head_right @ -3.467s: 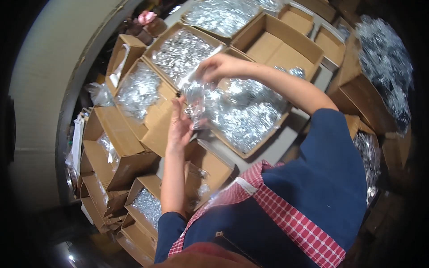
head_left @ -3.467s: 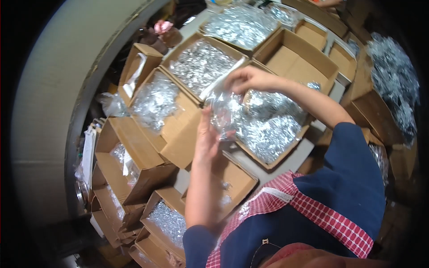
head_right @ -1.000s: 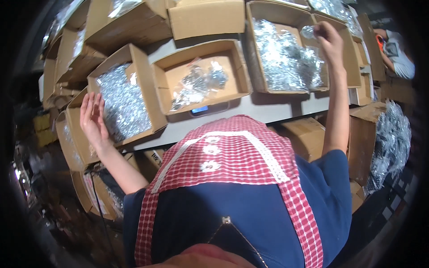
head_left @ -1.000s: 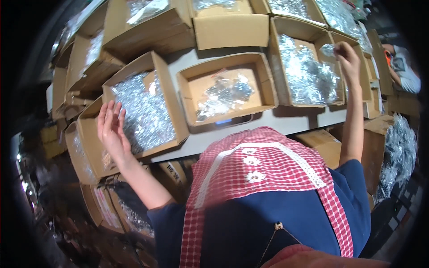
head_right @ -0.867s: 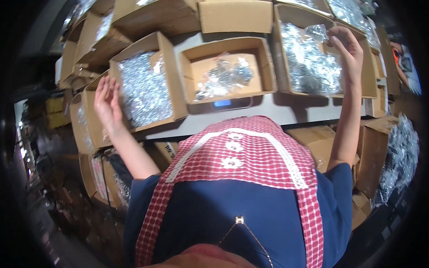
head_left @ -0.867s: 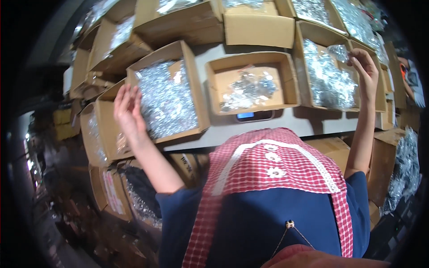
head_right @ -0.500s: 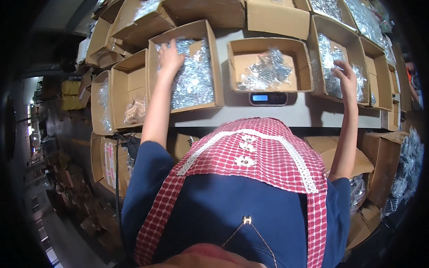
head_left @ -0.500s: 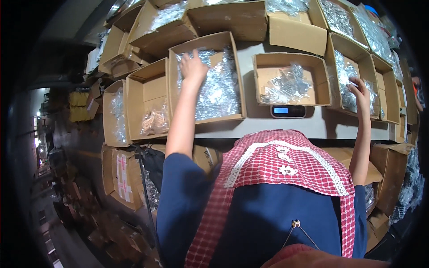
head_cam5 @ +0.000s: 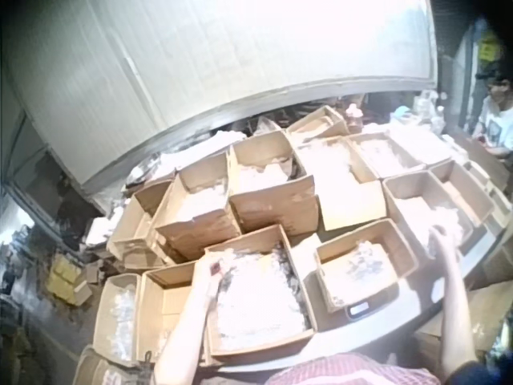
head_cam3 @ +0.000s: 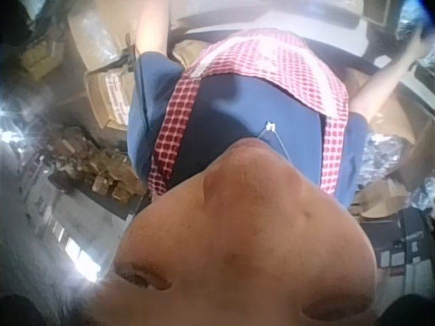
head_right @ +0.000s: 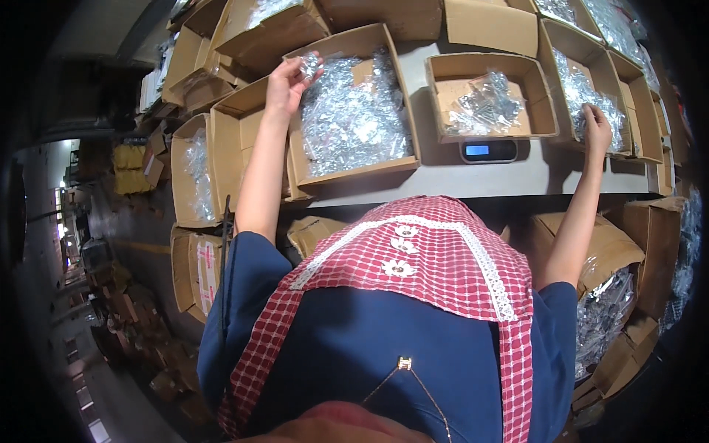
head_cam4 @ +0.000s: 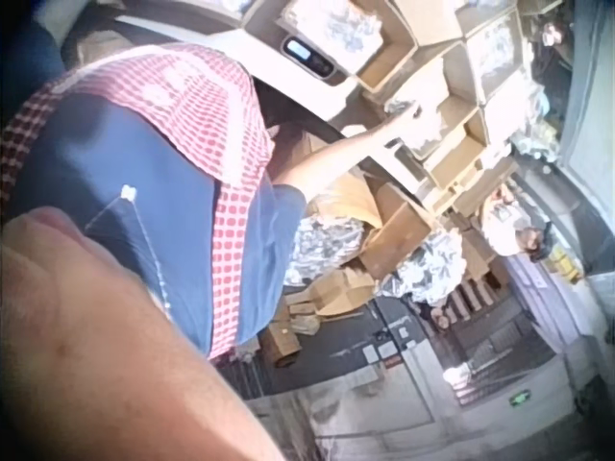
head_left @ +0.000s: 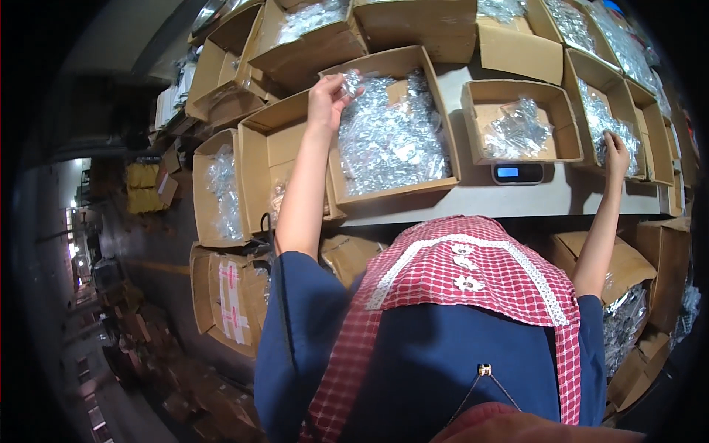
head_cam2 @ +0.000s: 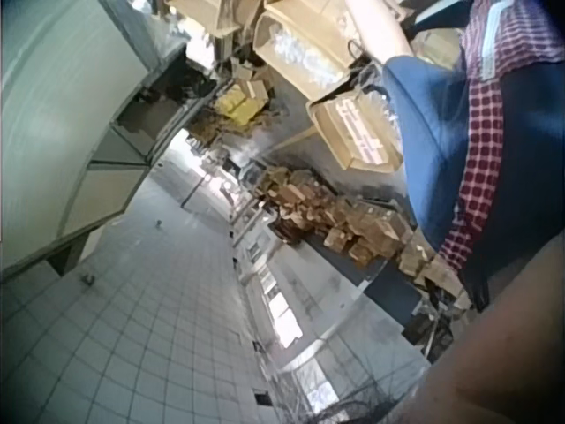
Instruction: The person picks up metal parts from boxes and a large container, checks their weight on a digital scale, and places them into other boxes.
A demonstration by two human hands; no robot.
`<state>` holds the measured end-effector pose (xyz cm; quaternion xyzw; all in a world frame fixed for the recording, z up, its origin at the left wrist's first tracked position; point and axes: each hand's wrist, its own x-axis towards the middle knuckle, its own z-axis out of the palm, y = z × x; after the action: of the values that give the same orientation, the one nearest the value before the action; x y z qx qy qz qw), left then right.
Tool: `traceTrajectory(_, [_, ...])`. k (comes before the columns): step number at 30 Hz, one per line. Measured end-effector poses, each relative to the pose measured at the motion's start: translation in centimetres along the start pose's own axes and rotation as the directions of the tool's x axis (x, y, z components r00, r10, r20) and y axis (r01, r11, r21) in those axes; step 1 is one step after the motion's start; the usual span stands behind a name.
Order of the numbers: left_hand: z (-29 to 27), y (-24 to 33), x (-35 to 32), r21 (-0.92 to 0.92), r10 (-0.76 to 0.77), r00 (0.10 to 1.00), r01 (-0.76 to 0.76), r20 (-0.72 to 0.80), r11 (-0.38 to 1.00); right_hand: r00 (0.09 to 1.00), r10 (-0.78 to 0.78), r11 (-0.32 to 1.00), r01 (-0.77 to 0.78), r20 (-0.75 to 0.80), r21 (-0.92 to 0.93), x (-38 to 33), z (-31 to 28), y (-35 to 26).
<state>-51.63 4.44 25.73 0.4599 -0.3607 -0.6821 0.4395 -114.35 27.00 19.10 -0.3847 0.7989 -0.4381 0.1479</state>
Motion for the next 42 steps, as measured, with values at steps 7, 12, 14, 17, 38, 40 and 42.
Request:
traceTrajectory(7, [-9.4, 4.1, -1.1, -0.134, -0.078, 0.979, 0.053, -0.189, 0.990, 0.998, -0.026, 0.997, 0.021, -0.058, -0.069, 1.5, -1.0, 1.8])
traceTrajectory(12, [-17.8, -2.4, -3.6, 0.494, -0.123, 0.929, 0.294, -0.349, 0.818, 0.998, 0.054, 0.954, -0.055, -0.011, -0.294, 1.1, 1.7, -0.2])
traceTrajectory(14, [-17.1, -6.0, -5.1, 0.345, -0.158, 0.910, 0.300, -0.384, 0.889, 0.990, 0.141, 0.893, -0.135, -0.020, -0.429, -0.2, 3.3, -2.0])
traceTrajectory(17, [-14.1, -6.1, -7.6, 0.142, -0.265, 0.964, 0.258, 0.032, 0.956, 0.985, 0.045, 0.904, -0.111, -0.166, -0.414, -1.4, 2.8, -1.3])
traceTrajectory(38, [-11.3, 4.2, -5.9, 0.337, 0.240, 0.960, -0.179, -0.147, 0.924, 0.943, 0.130, 0.903, -0.240, -0.306, -0.357, -2.5, 2.9, -6.7])
traceTrajectory(40, [-3.9, 4.5, -7.0, 0.174, 0.230, 0.955, -0.198, -0.187, 0.965, 0.959, 0.100, 0.906, -0.198, -0.266, -0.375, -1.9, 3.7, -6.7])
traceTrajectory(42, [2.1, 3.2, -6.2, 0.391, 0.349, 0.876, -0.464, 0.332, 0.795, 0.952, 0.091, 0.930, -0.186, -0.291, -0.317, -2.2, 2.7, -5.0])
